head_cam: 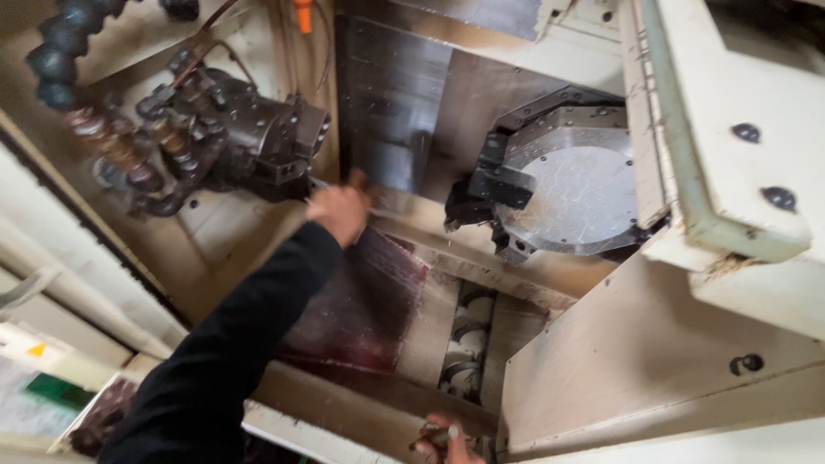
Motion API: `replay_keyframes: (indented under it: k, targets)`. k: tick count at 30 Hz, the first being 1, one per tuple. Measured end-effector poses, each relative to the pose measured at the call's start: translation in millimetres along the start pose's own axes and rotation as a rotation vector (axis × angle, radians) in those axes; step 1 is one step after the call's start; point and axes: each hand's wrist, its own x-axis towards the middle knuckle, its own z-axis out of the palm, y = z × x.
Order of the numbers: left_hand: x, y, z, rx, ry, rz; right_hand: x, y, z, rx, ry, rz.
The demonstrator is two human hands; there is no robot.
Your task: The person retrieves cylindrical metal parts from a machine, measures them with a dial indicator, wipes them with a cloth, and then installs them into the machine. The person repeats this process for multiple parts.
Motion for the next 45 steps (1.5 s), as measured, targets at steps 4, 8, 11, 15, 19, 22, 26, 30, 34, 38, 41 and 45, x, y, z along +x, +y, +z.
replay_keyframes:
  k: [4,8,11,15,19,22,26,30,34,38,41,45]
  targets:
    - [-109,56,-43,-0.301,-0.152,0.170,8,-62,-32,-0.102,-0.050,-0.096]
    - [-217,49,-58,-0.567,-0.516,0.088,24,-155,-54,-0.080,0.015,-0.014]
    - [-267,20,-49,-0.623,-0.464,-0.037,65,-210,-35,0.277,0.075,0.147]
    - [-299,1,-29,-0.737,-0.295,-0.122,172,-238,34,0.955,0.133,0.194]
    - [-305,2,-18,-0.745,-0.276,-0.200,290,-238,116,1.499,0.211,0.493]
    - [-301,-1,-21,-0.755,-0.295,-0.203,343,-240,164,1.584,0.310,0.582]
    - [-301,-3,-28,-0.750,-0.480,-0.268,367,-253,205,1.436,0.431,0.583]
    - [-303,-2,-29,-0.804,-0.283,-0.231,374,-270,222,1.323,0.451,0.483]
    - [-304,-1,-29,-0.772,-0.350,-0.250,378,-267,231,1.342,0.422,0.360]
    - [-300,-2,-31,-0.777,-0.295,-0.230,373,-265,253,1.213,0.425,0.028]
    - [-301,-1,-32,-0.782,-0.346,-0.247,353,-271,266,0.851,0.322,-0.029]
    - [-301,0,-25,-0.786,-0.222,-0.215,339,-279,252,0.788,0.148,0.078]
